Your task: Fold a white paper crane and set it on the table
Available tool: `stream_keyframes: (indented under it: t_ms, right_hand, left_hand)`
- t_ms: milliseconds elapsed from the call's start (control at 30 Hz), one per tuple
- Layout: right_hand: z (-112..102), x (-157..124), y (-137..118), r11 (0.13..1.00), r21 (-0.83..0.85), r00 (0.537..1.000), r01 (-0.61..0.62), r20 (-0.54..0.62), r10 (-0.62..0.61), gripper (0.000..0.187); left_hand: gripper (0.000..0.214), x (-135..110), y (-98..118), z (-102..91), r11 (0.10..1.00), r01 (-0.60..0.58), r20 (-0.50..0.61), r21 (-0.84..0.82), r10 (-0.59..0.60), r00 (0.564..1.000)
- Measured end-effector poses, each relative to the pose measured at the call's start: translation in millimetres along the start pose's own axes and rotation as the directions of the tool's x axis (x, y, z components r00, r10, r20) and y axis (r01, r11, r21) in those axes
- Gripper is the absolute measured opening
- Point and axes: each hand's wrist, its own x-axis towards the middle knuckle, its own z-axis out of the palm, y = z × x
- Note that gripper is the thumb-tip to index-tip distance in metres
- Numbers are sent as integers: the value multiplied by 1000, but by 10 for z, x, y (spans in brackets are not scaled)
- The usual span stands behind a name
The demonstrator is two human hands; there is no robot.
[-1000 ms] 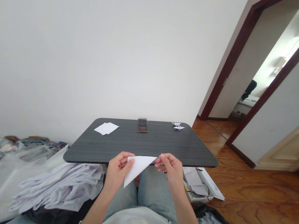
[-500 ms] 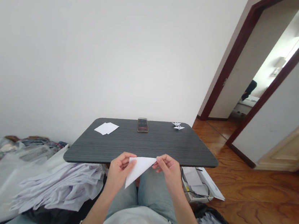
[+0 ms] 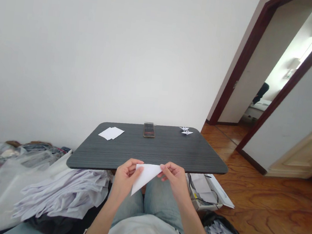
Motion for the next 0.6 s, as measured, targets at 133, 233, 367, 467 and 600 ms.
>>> stream_keyframes:
  t_ms: [133,233,367,467,600]
  right_hand:
    - [0,-7,-1,1000,-15,1000,8,-6,-8,30]
    - [13,-13,-6,1000,-23,1000,13,-14,-13,31]
    - [25,-9,-4,1000,-25,1000,12,-10,-12,31]
    - [5,1,-3,1000,-14,1000,11,-14,-11,31]
    - [-41,12,-19,999,-5,998,36,-56,-37,31]
  left_hand:
    - [24,7,-13,-5,1000,-2,2,-7,2,1000]
    - [24,18,-23,-5,1000,-4,12,7,4,1000]
    - [23,30,-33,4,999,-6,6,53,6,1000]
    - [23,27,-24,6,999,-7,-6,47,7,1000]
    - [24,28,-19,-10,999,-5,-29,33,6,1000]
